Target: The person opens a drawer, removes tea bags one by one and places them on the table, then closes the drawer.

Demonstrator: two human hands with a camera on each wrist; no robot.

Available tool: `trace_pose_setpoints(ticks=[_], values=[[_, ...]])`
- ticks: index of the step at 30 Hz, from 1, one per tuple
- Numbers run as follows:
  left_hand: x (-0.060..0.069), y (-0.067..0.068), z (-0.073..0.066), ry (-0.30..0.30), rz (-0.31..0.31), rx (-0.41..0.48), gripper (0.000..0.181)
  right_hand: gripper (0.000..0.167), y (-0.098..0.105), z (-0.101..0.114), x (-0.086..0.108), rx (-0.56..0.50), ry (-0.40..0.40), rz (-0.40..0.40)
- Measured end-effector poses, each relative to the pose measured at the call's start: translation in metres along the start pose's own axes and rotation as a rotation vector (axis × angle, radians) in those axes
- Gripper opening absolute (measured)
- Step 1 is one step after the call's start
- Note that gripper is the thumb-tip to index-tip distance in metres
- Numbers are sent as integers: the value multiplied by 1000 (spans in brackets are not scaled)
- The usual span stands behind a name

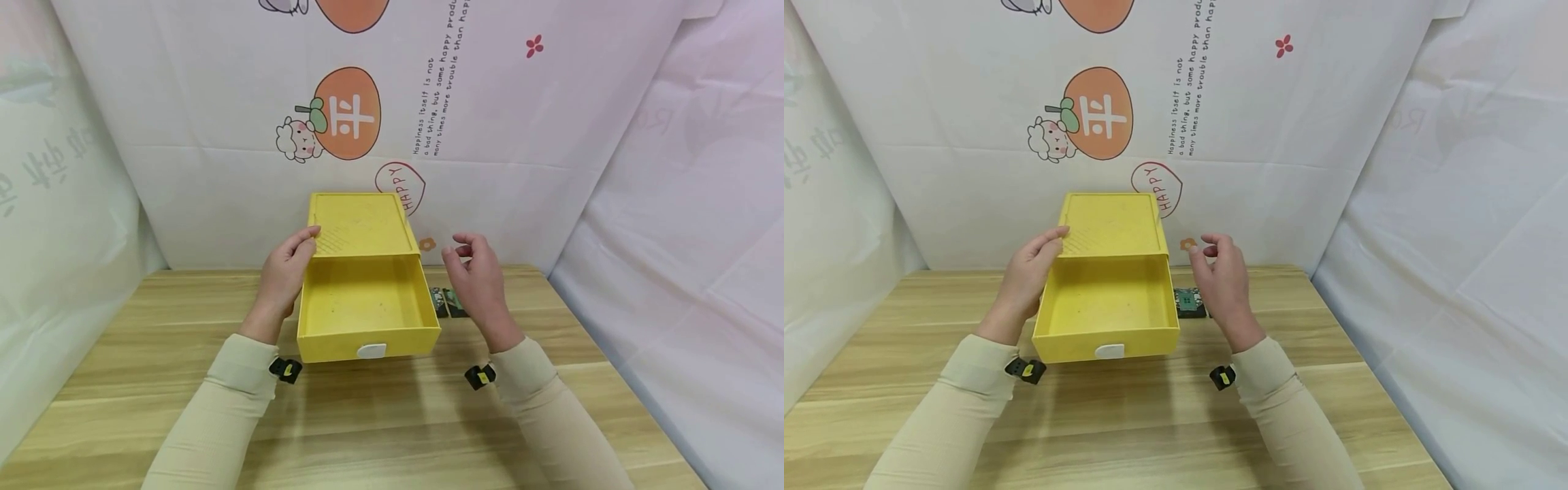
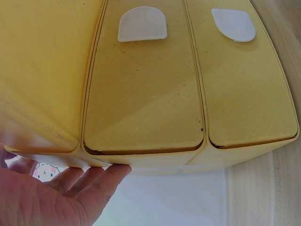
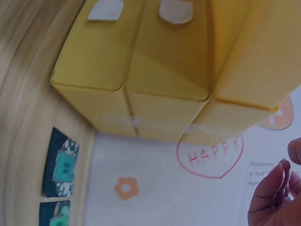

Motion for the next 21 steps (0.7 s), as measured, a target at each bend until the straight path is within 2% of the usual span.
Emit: trace_pose_setpoints(ticks=[9, 21], values=[[0, -1, 0, -5, -5, -6, 47, 43, 7, 23, 11, -55, 83, -12], [0, -1, -1, 11, 10, 31, 47, 32, 12, 49, 30, -60, 304, -86]])
Point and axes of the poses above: each hand's wrist, its own x-axis away from the middle knuckle, its own y-axis out of the back of the hand, z = x × y, the point moved 1 cm from there along -x, towards the middle knuckle, and after that the axes turned 8 degrees about x, right-handed, at the moved point
